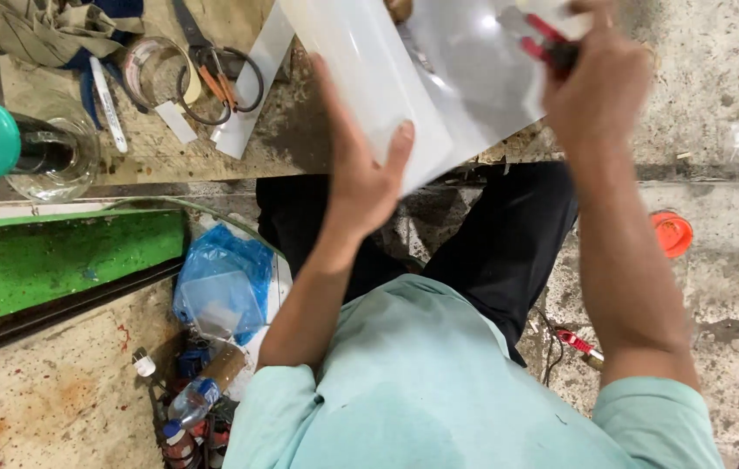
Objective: Cutting and shaping a white plastic sheet using a utility knife and ruler on a workbench.
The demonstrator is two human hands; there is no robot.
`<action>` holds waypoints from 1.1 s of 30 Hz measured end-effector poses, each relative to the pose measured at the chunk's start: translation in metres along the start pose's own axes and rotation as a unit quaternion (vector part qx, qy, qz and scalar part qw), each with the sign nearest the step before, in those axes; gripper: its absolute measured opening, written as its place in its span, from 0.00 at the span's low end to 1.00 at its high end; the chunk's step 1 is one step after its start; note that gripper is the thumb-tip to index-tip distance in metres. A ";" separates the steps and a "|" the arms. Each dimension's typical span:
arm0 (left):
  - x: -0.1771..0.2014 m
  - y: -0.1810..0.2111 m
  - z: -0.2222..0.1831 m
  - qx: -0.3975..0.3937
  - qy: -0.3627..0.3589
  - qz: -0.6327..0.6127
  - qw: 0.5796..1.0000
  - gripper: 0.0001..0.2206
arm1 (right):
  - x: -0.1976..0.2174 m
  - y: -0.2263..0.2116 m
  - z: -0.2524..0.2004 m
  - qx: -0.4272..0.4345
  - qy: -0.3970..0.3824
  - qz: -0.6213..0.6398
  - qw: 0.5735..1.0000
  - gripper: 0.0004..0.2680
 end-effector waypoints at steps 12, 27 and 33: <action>0.005 0.036 -0.027 -0.005 0.004 0.054 0.999 0.45 | -0.048 -0.049 -0.021 0.130 -0.057 0.216 0.966 0.18; 0.069 0.026 0.029 -0.093 -0.173 0.462 0.865 0.12 | -0.102 -0.040 -0.010 0.013 -0.096 0.217 0.971 0.17; 0.084 0.027 0.051 -0.268 0.027 0.513 0.815 0.16 | -0.104 -0.025 -0.008 -0.025 -0.080 0.101 0.991 0.15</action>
Point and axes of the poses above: each hand's wrist, its own z-axis towards the middle knuckle, its own x-axis out of the back of the hand, y = z × x, the point moved 1 cm from there along z, towards the middle knuckle, and after that the axes turned 2 degrees about z, right-handed, at the moved point
